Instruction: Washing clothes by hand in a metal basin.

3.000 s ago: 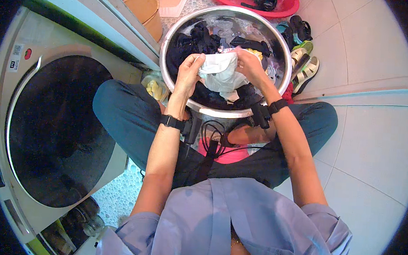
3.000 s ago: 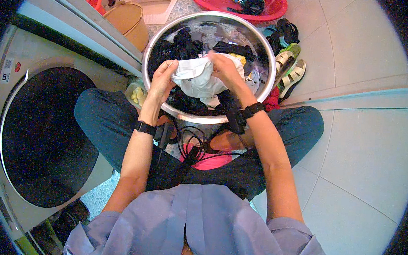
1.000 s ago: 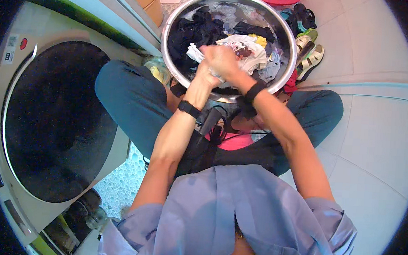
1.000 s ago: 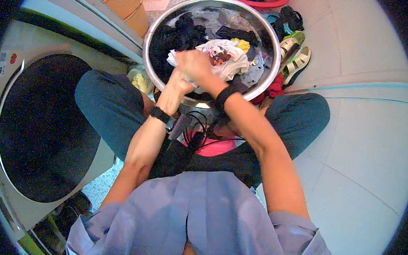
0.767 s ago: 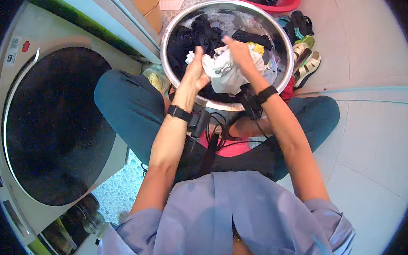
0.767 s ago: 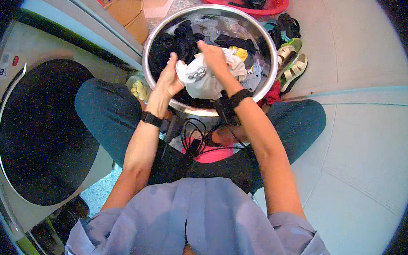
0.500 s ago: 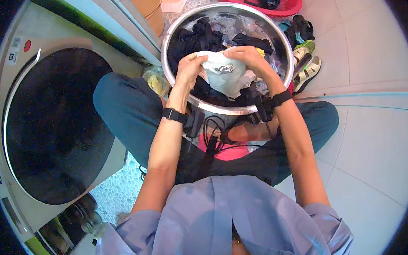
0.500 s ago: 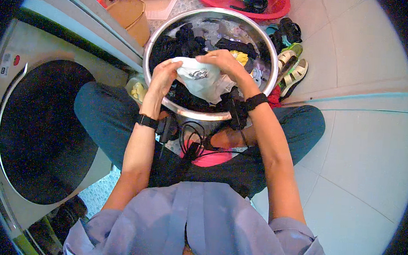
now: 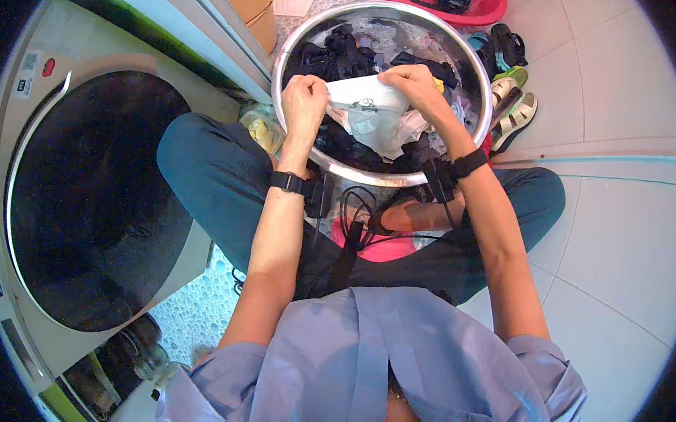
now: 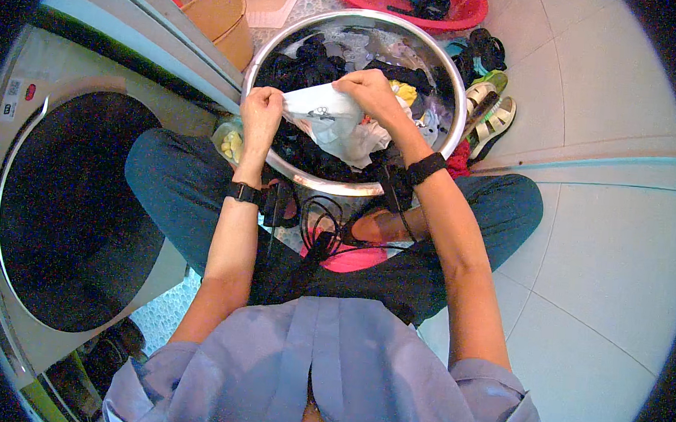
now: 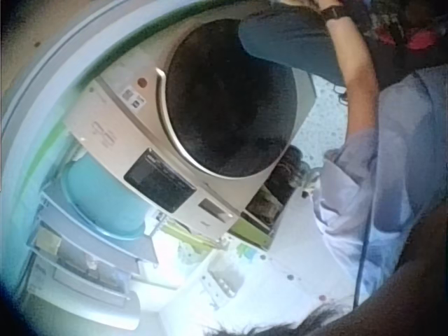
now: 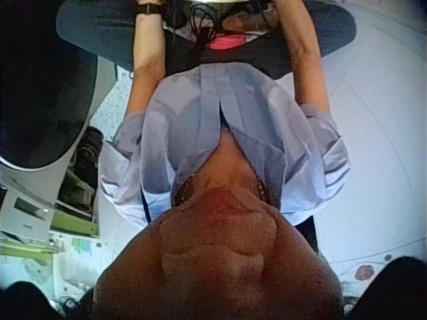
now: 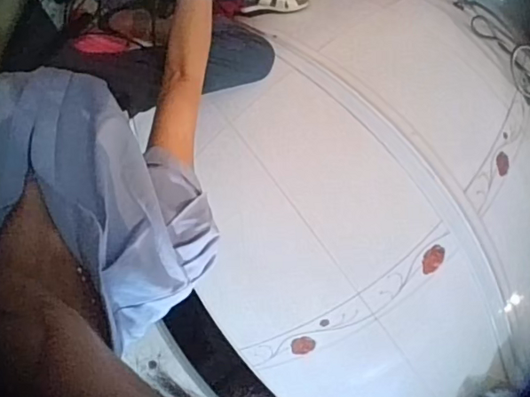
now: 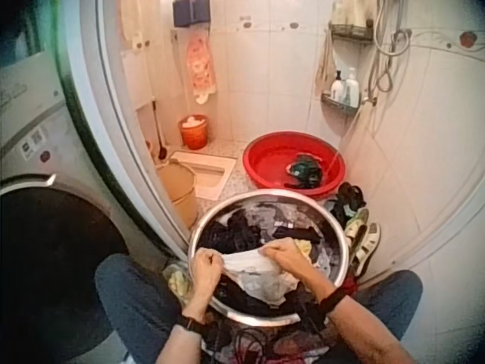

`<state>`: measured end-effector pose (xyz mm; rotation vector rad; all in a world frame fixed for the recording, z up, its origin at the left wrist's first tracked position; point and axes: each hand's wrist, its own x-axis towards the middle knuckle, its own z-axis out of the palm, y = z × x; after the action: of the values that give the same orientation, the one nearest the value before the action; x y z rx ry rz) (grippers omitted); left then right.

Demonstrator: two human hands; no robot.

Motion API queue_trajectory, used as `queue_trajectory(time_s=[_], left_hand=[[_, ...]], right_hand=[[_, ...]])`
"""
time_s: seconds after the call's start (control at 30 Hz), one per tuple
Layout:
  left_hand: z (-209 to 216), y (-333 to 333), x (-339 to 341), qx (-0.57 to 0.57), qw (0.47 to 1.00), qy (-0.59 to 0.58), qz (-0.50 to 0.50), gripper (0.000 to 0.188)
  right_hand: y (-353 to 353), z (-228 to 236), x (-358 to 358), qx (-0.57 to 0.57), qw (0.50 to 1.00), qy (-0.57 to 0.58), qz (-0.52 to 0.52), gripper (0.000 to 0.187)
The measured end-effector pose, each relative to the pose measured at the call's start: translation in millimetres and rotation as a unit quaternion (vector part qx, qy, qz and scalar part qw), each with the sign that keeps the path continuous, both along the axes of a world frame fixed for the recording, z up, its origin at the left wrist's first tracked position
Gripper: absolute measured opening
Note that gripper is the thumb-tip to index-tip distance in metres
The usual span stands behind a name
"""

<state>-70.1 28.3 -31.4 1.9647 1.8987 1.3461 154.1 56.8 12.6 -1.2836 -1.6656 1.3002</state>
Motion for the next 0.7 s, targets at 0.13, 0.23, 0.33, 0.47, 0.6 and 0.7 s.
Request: queue_trajectory(time_s=[0.13,0.23,0.33,0.47,0.6,0.7], left_hand=[[-1.9,1.4,-0.1,-0.235,0.931,-0.277,-0.02,0.019],[3.9,1.3,2.0,-0.273,0.851,-0.439,-0.091,0.018],[23.8,2.4,20.1,-0.293,0.702,-0.625,-0.177,0.035],[43.8,-16.6,36.8,-0.26,0.844,-0.355,-0.307,0.039],[38.8,-19.2,38.6,-0.335,0.861,-0.296,-0.243,0.024],[56.1,-14.6,28.6,-0.218,0.841,-0.426,-0.255,0.022]], right_hand=[[-6.2,11.2,-10.9,0.024,0.994,0.046,0.097,0.03],[-20.6,31.6,-20.4,0.206,0.941,-0.165,0.21,0.035],[-3.3,19.4,-20.0,0.15,0.96,-0.128,0.196,0.035],[2.1,43.1,-24.4,0.059,0.991,0.017,0.122,0.03],[-2.6,98.2,-21.1,0.084,0.986,0.133,0.054,0.025],[-1.0,143.8,0.5,0.074,0.943,0.324,-0.005,0.023]])
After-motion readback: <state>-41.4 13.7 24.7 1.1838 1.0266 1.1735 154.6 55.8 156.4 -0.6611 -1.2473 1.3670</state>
